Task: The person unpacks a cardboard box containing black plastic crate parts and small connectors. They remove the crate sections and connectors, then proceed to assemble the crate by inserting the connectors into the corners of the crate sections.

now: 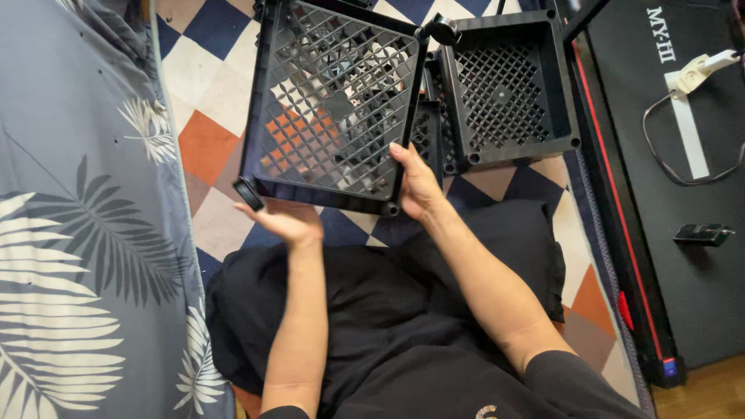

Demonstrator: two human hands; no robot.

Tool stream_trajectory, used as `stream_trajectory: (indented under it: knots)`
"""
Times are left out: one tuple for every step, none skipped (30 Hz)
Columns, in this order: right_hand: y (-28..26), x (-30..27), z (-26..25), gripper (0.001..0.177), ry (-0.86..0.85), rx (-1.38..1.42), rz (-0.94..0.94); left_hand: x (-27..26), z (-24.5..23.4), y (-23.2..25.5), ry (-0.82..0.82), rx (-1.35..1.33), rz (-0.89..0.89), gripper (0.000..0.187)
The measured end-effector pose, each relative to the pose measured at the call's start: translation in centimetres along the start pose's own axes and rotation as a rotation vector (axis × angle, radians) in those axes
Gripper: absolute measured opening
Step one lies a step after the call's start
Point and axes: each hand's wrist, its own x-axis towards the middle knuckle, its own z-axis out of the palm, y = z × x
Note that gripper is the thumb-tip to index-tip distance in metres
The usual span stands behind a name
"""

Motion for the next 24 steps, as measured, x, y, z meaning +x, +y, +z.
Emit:
stream_trajectory:
  knots:
    - [0.5,0.0,0.7,0.044,0.002,0.022,-0.006,-0.6,0.5,-1.1,0.056,0.016,0.008,0.084]
    - [1.1,0.0,1.3,0.046,0.003,0.037,-0.027,-1.3,0.9,-2.2,0.030,0.005,0.001,0.084]
    - [1.8,0.1,1.9,0.047,0.004,0.051,-0.049,-1.9,1.3,-3.1,0.004,-0.006,-0.005,0.085]
    - [2.3,0.0,2.3,0.049,0.007,0.065,-0.067,-2.3,1.5,-3.4,-0.019,-0.016,-0.011,0.085]
    - [2.8,0.2,2.4,0.052,-0.020,0.053,-0.077,-2.2,1.7,-3.3,0.017,0.081,-0.004,0.080]
    - [3.2,0.3,2.3,0.055,-0.046,0.039,-0.086,-2.0,1.9,-3.3,0.053,0.178,0.001,0.074]
    - [3.6,0.6,2.0,0.058,-0.072,0.026,-0.095,-1.7,2.1,-3.2,0.090,0.275,0.007,0.070]
    - [3.5,0.9,1.3,0.058,-0.122,-0.002,-0.057,-1.4,2.3,-3.0,0.090,0.215,0.004,0.069]
    - [2.9,1.1,0.1,0.058,-0.172,-0.029,-0.019,-1.2,2.5,-2.7,0.089,0.155,0.002,0.068]
    - [2.1,1.5,-1.3,0.058,-0.220,-0.057,0.015,-0.8,2.7,-2.5,0.084,0.093,-0.003,0.067]
    - [1.3,2.2,-2.8,0.053,-0.169,-0.241,-0.043,-0.4,2.8,-2.1,0.116,0.114,0.004,0.068]
    - [0.3,2.8,-4.5,0.050,-0.115,-0.431,-0.096,-0.2,2.7,-1.8,0.154,0.131,0.011,0.068]
    - [-0.5,3.1,-6.3,0.047,-0.061,-0.620,-0.149,-0.1,2.6,-1.5,0.193,0.148,0.017,0.068]
    - [-1.0,3.2,-8.1,0.040,0.023,-0.857,-0.235,0.2,2.5,-1.3,0.185,0.156,0.030,0.068]
    - [-1.4,3.3,-9.6,0.034,0.110,-1.093,-0.322,0.4,2.3,-1.1,0.177,0.164,0.043,0.068]
    - [-1.7,2.9,-11.1,0.028,0.165,-1.363,-0.400,0.6,2.2,-0.9,0.169,0.174,0.057,0.069]
    - [-1.5,2.5,-12.4,0.023,0.221,-1.633,-0.479,0.7,2.0,-0.8,0.173,0.171,0.052,0.069]
    - [-1.2,2.1,-13.3,0.028,0.148,-1.751,-0.508,0.9,1.9,-0.7,0.177,0.168,0.047,0.069]
    - [-0.9,1.6,-14.0,0.034,0.071,-1.867,-0.537,1.0,1.8,-0.7,0.181,0.165,0.042,0.069]
    - [-0.6,1.2,-14.6,0.041,-0.006,-1.978,-0.564,1.1,1.7,-0.7,0.187,0.167,0.044,0.069]
    - [-0.3,0.8,-14.9,0.047,-0.020,-2.014,-0.538,1.2,1.6,-0.8,0.192,0.169,0.047,0.069]
    - [0.0,0.6,-15.0,0.053,-0.034,-2.049,-0.513,1.2,1.5,-0.8,0.197,0.170,0.051,0.069]
    - [0.2,0.3,-15.0,0.059,-0.049,-2.084,-0.487,1.2,1.5,-0.8,0.199,0.179,0.061,0.068]
    - [0.3,0.2,-14.9,0.059,-0.025,-2.079,-0.477,1.2,1.5,-0.8,0.200,0.185,0.073,0.068]
